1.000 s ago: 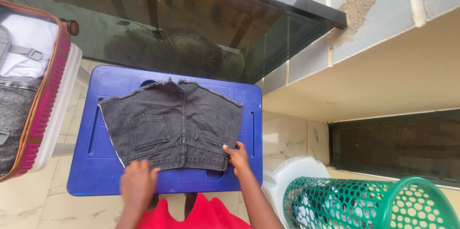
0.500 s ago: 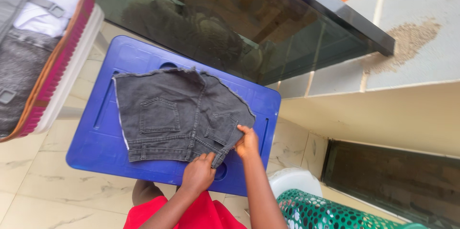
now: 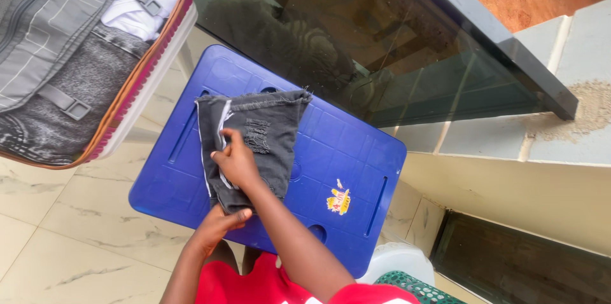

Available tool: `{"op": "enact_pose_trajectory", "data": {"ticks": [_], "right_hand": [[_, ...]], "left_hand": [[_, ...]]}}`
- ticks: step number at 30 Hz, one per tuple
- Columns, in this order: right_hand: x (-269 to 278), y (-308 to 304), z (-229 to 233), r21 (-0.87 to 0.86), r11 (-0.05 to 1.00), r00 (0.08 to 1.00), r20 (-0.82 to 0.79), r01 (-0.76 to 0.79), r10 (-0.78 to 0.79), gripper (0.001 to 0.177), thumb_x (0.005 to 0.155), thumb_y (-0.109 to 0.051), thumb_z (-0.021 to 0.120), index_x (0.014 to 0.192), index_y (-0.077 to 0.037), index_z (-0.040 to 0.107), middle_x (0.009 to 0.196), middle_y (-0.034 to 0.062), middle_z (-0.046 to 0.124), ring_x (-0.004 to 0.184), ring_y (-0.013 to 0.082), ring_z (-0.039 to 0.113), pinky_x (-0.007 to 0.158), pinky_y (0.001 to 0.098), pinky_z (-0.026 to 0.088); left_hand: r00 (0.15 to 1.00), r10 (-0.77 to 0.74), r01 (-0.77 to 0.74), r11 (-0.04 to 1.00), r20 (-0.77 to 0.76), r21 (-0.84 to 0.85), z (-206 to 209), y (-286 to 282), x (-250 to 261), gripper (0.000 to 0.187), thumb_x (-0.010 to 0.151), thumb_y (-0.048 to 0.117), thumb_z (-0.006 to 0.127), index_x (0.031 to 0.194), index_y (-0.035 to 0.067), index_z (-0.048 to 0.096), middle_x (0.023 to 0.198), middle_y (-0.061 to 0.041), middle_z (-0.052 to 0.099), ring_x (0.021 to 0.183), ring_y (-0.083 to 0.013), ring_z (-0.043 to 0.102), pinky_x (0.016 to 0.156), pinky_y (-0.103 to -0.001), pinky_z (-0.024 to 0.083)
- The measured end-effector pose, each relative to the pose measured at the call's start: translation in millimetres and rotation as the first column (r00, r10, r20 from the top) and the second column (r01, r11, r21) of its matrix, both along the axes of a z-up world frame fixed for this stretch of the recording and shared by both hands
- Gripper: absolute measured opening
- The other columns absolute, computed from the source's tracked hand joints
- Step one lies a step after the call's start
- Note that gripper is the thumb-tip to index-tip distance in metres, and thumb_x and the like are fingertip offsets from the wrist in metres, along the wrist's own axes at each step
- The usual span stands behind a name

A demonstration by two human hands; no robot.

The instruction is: The person folds various clothing items, including dark shorts, light denim shorts, and a yellow t-shirt, on a blue plastic surface. The person then places the folded items into an open suitcase.

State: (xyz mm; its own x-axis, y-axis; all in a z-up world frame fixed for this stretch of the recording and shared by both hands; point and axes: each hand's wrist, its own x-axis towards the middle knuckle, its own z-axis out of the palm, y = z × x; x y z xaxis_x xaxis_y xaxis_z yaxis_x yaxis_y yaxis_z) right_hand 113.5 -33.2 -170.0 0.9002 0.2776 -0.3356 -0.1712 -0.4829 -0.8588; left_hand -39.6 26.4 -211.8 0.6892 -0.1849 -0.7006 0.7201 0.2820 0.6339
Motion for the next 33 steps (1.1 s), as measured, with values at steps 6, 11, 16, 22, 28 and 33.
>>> {"op": "enact_pose_trajectory", "data": {"ticks": [6,11,16,22,28,33], "right_hand": [[6,-34,1,-0.175,0.981,0.996,0.020,-0.088,0.092,0.044,0.092,-0.025,0.075,0.134,-0.014,0.065,0.078,0.0048,0.067,0.072,0.0189,0.067,0.070,0.0339,0.054],[73,-111,-38,-0.361,0.765,0.713,0.678,0.533,-0.177,0.067,0.076,-0.022,0.090,0.132,-0.005,0.057,0.108,0.0185,0.065,0.103,0.0346,0.061,0.091,0.0421,0.045],[147,-157,-88,0.051,0.878,0.873,-0.143,0.476,-0.466,0.060,0.079,-0.013,0.083,0.133,-0.007,0.058,0.102,0.0068,0.071,0.098,0.0189,0.067,0.091,0.0319,0.051],[139,-137,-83,0.067,0.953,0.942,0.148,0.295,-0.302,0.036,0.085,-0.003,0.078,0.120,0.005,0.073,0.112,0.0146,0.071,0.101,0.0211,0.066,0.091,0.0335,0.055],[94,-104,-44,-0.136,0.910,0.877,0.354,0.393,-0.325,0.074,0.074,-0.007,0.089,0.137,0.003,0.051,0.134,0.0197,0.053,0.118,0.0263,0.055,0.098,0.0391,0.048],[126,-120,-69,0.132,0.817,0.819,-0.229,0.562,-0.526,0.058,0.065,-0.008,0.086,0.117,0.000,0.061,0.112,0.0161,0.075,0.094,0.0256,0.074,0.088,0.0425,0.059]], "left_hand": [[0.890,0.377,-0.353,0.926,-0.256,0.137,-17,8,1,0.069,0.092,0.057,0.059,0.138,0.005,0.061,0.114,-0.010,0.068,0.095,-0.0299,0.072,0.085,-0.045,0.057],[0.952,0.247,-0.043,0.696,-0.182,0.717,12,7,1,0.042,0.096,0.038,0.061,0.118,0.005,0.074,0.097,-0.011,0.073,0.094,-0.0329,0.071,0.086,-0.044,0.055],[0.985,0.073,-0.173,0.314,0.158,0.934,26,-3,4,0.028,0.102,0.025,0.058,0.110,0.000,0.066,0.108,-0.020,0.064,0.101,-0.0405,0.062,0.082,-0.050,0.052],[0.963,-0.011,-0.264,0.189,0.271,0.946,22,3,9,0.026,0.101,0.022,0.058,0.111,-0.001,0.062,0.122,-0.021,0.058,0.108,-0.0401,0.058,0.089,-0.049,0.051],[0.963,-0.028,-0.240,0.364,0.268,0.900,29,21,18,0.033,0.100,0.032,0.060,0.108,0.000,0.063,0.113,-0.020,0.060,0.103,-0.0409,0.059,0.084,-0.049,0.050],[0.980,0.020,-0.190,0.403,0.199,0.895,30,23,21,0.032,0.102,0.032,0.057,0.111,0.000,0.059,0.110,-0.020,0.062,0.097,-0.0413,0.063,0.081,-0.050,0.052]]}}
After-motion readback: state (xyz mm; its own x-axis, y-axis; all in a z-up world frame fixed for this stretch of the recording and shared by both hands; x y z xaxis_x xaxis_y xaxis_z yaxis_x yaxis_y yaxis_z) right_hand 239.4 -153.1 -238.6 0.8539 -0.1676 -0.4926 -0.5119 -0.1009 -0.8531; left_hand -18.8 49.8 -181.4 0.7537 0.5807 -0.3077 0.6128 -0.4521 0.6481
